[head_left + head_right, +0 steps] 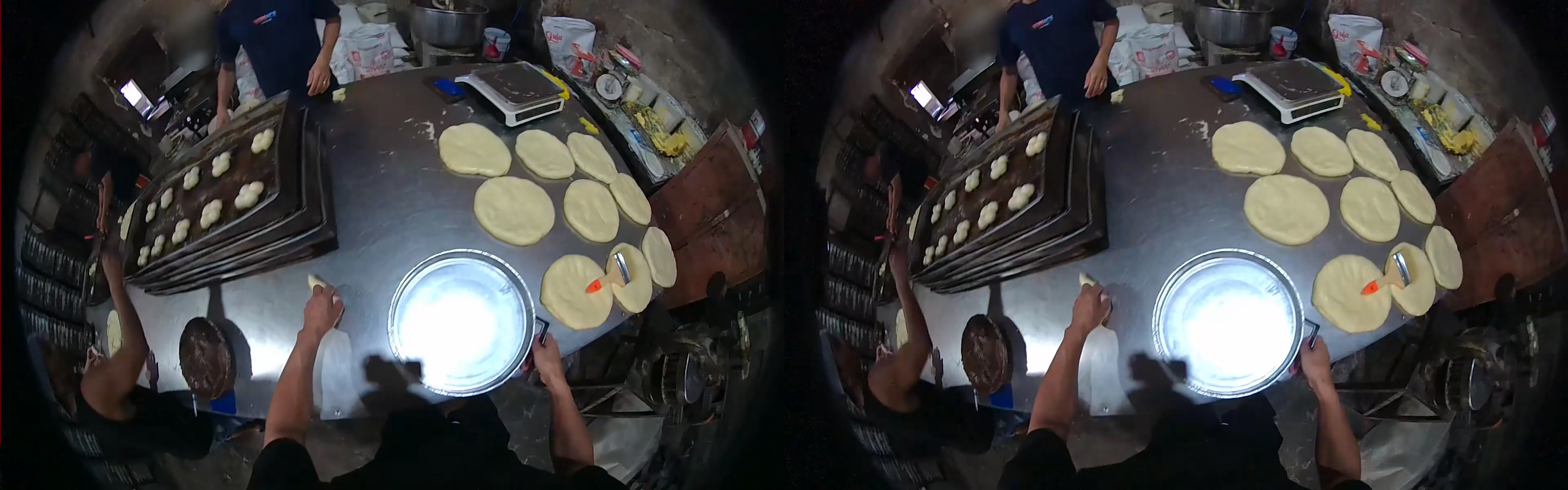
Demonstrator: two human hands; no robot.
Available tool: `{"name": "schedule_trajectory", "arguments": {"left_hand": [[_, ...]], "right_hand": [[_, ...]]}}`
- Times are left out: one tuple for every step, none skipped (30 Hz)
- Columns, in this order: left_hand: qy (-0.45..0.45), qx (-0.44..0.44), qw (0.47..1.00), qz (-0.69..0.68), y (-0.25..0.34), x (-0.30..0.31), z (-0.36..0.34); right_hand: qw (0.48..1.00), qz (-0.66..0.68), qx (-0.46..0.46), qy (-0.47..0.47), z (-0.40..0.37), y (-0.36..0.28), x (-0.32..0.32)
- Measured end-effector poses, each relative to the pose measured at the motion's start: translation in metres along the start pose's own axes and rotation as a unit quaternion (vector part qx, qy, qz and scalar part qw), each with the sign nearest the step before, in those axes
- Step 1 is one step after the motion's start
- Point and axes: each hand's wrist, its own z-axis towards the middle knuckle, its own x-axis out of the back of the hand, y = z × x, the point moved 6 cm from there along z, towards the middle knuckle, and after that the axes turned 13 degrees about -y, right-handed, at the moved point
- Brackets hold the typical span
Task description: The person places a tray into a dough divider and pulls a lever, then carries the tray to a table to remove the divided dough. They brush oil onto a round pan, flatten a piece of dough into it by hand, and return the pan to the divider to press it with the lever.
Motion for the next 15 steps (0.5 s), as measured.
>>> {"name": "schedule_trajectory", "arguments": {"left_hand": [[-0.001,-0.033,0.999,0.003,0.019,0.005,0.002],[-0.001,-0.036,0.999,0.003,0.038,0.014,0.008],[0.009,-0.059,0.998,-0.001,0.059,0.026,0.018],[0.019,-0.080,0.997,-0.004,0.078,0.037,0.030],[0.079,-0.143,0.987,-0.006,0.098,0.056,0.045],[0.104,-0.153,0.982,-0.043,0.119,0.076,0.065],[0.130,-0.164,0.975,-0.079,0.143,0.099,0.087],[0.155,-0.150,0.968,-0.129,0.164,0.122,0.111],[0.163,-0.168,0.958,-0.168,0.183,0.143,0.138],[0.095,-0.180,0.941,-0.272,0.177,0.141,0.192],[0.038,-0.224,0.883,-0.411,0.201,0.149,0.211],[0.039,-0.222,0.884,-0.409,0.210,0.150,0.229],[0.042,-0.179,0.931,-0.314,0.212,0.143,0.250],[0.044,-0.133,0.967,-0.215,0.211,0.133,0.266],[0.079,-0.121,0.990,-0.004,0.218,0.125,0.263]], "right_hand": [[0.998,-0.064,0.000,-0.013,0.009,0.009,0.009],[0.991,-0.129,-0.001,-0.028,0.013,0.010,0.015],[0.968,-0.249,0.006,-0.007,0.014,0.009,0.025],[0.938,-0.344,-0.014,-0.028,-0.003,-0.027,0.023],[0.915,-0.399,-0.022,-0.058,-0.012,-0.045,0.022],[0.887,-0.453,-0.029,-0.085,-0.014,-0.056,0.027],[0.887,-0.454,-0.025,-0.084,-0.013,-0.057,0.037],[0.889,-0.449,0.052,-0.070,-0.013,-0.059,0.044],[0.886,-0.441,0.128,-0.057,-0.012,-0.067,0.051],[0.887,-0.440,0.132,-0.056,-0.011,-0.078,0.058],[0.899,-0.409,0.151,-0.048,-0.014,-0.094,0.066],[0.909,-0.379,0.166,-0.041,-0.013,-0.106,0.073],[0.908,-0.377,0.180,-0.035,-0.007,-0.111,0.083],[0.909,-0.375,0.179,-0.039,0.004,-0.111,0.094],[0.894,-0.399,0.205,0.000,0.010,-0.117,0.107]]}}
